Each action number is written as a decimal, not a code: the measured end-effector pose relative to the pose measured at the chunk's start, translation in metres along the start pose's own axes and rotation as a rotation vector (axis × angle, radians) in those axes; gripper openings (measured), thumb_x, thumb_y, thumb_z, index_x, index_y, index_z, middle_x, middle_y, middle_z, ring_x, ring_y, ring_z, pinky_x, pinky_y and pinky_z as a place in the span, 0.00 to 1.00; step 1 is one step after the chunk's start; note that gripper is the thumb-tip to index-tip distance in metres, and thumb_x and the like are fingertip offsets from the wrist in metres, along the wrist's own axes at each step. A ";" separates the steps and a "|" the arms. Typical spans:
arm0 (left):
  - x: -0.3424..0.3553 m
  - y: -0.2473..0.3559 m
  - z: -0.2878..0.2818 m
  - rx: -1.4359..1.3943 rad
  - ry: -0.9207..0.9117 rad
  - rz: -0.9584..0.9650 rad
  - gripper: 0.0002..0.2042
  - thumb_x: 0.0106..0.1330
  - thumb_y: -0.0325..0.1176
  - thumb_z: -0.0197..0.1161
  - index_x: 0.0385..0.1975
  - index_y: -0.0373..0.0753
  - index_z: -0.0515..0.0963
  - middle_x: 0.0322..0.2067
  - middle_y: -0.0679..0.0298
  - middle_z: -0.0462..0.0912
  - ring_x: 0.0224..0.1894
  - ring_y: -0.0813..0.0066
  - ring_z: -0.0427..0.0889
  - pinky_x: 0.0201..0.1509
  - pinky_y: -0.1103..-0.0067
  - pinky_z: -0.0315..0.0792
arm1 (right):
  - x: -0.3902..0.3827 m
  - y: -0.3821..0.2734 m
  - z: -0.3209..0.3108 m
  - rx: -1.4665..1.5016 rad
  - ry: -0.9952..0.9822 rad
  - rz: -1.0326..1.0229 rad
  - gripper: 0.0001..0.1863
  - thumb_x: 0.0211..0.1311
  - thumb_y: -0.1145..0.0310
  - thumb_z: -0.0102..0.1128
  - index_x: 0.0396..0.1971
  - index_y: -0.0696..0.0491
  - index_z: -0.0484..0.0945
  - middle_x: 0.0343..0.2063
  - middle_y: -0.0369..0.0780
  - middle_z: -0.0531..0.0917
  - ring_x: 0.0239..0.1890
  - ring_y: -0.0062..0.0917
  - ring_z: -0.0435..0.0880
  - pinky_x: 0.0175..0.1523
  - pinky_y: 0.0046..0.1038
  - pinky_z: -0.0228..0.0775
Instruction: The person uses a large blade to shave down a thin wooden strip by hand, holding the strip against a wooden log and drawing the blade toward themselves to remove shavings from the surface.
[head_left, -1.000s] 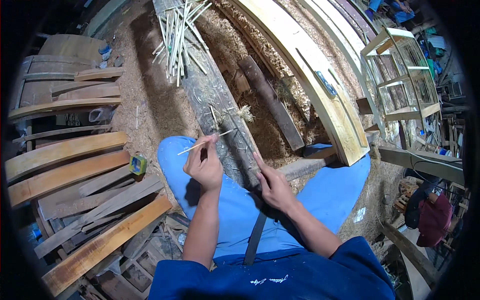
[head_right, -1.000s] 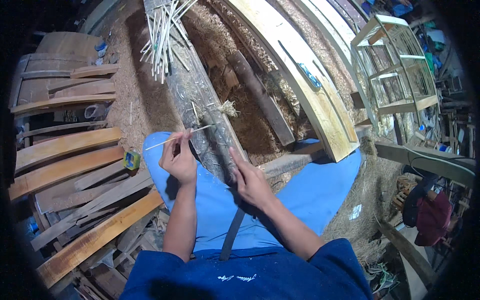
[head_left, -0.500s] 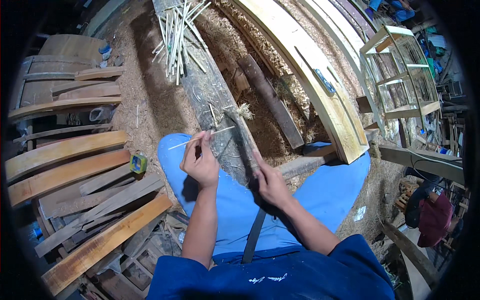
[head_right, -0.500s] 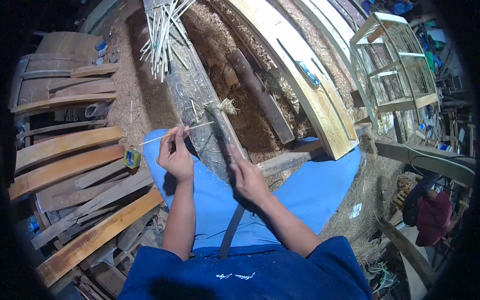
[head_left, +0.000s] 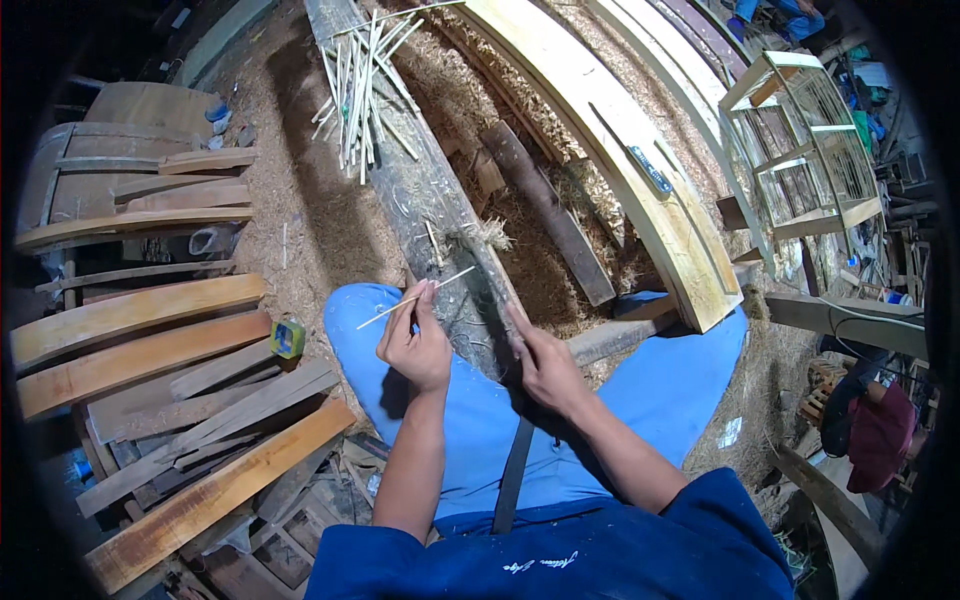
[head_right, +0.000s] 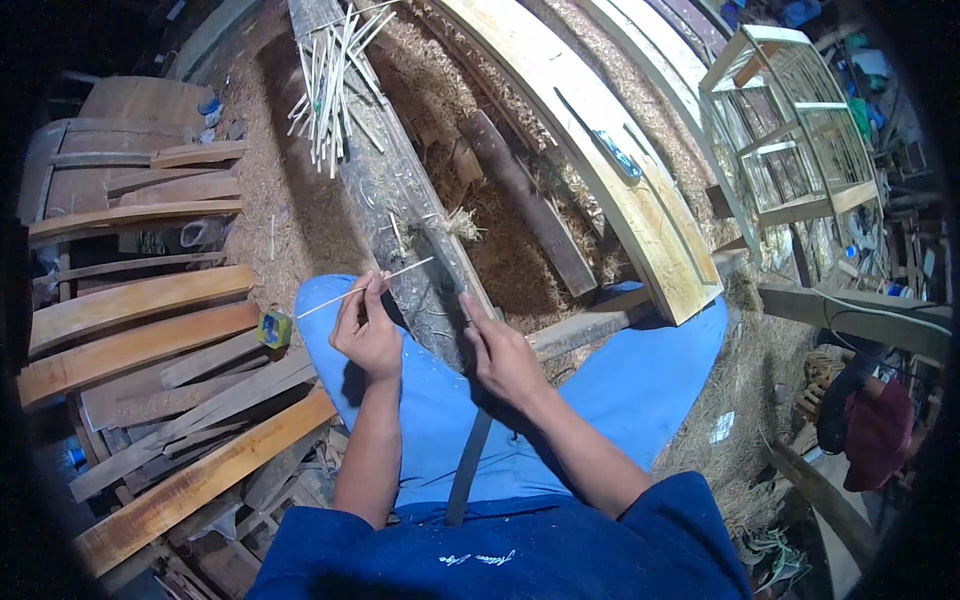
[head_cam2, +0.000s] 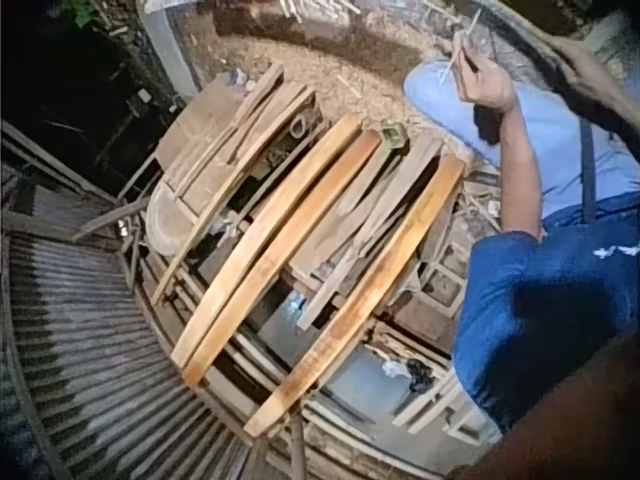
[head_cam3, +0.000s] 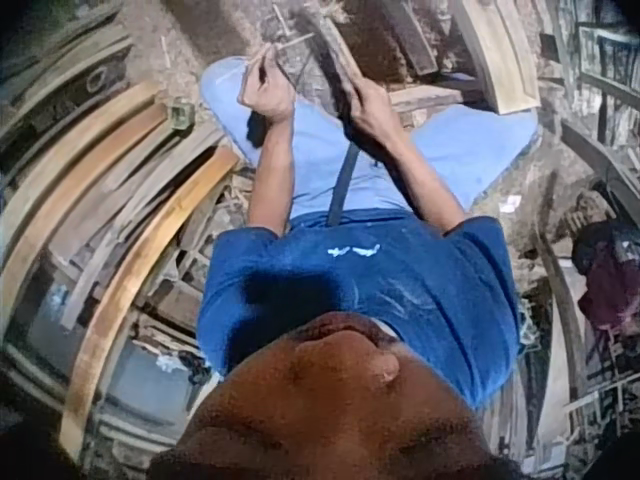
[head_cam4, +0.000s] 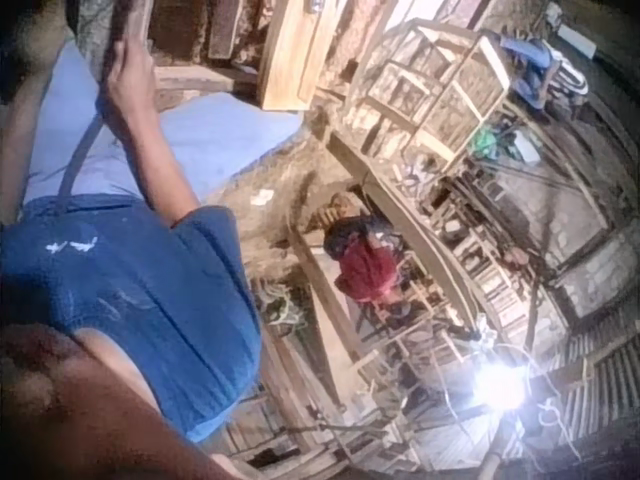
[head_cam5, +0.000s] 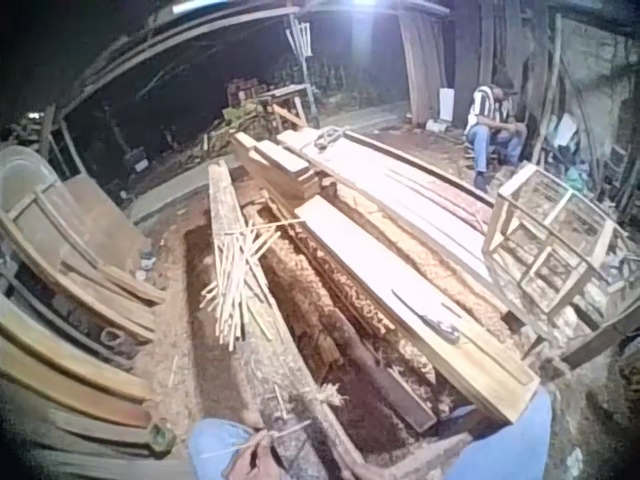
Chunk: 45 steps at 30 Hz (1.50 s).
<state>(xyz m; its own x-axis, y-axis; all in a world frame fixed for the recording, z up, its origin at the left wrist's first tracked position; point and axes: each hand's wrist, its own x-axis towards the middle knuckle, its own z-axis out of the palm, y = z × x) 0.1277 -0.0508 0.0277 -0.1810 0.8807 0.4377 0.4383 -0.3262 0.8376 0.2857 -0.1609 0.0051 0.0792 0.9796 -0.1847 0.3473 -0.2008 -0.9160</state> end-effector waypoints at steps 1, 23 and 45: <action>0.002 -0.002 0.000 0.000 -0.014 0.038 0.06 0.73 0.19 0.65 0.43 0.24 0.86 0.38 0.54 0.91 0.39 0.69 0.91 0.46 0.76 0.86 | 0.001 -0.004 0.004 0.046 0.059 -0.101 0.34 0.74 0.74 0.57 0.78 0.43 0.64 0.46 0.58 0.85 0.49 0.57 0.85 0.55 0.48 0.77; 0.006 0.005 0.004 0.074 -0.024 0.059 0.06 0.73 0.19 0.65 0.44 0.23 0.86 0.39 0.54 0.91 0.38 0.71 0.91 0.45 0.77 0.85 | -0.015 -0.022 0.006 -0.014 0.019 -0.134 0.36 0.73 0.70 0.60 0.79 0.40 0.63 0.39 0.54 0.83 0.37 0.57 0.83 0.44 0.53 0.76; 0.006 0.013 0.006 0.074 0.000 0.045 0.05 0.71 0.18 0.67 0.41 0.23 0.87 0.38 0.51 0.92 0.40 0.66 0.92 0.43 0.74 0.86 | -0.009 -0.047 0.003 0.099 -0.019 -0.131 0.32 0.74 0.79 0.55 0.77 0.51 0.65 0.60 0.57 0.81 0.59 0.52 0.84 0.62 0.40 0.75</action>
<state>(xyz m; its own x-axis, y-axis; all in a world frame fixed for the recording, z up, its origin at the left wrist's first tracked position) 0.1381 -0.0478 0.0395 -0.1599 0.8655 0.4747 0.5097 -0.3394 0.7905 0.2658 -0.1602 0.0482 0.0216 0.9975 -0.0673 0.2598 -0.0706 -0.9631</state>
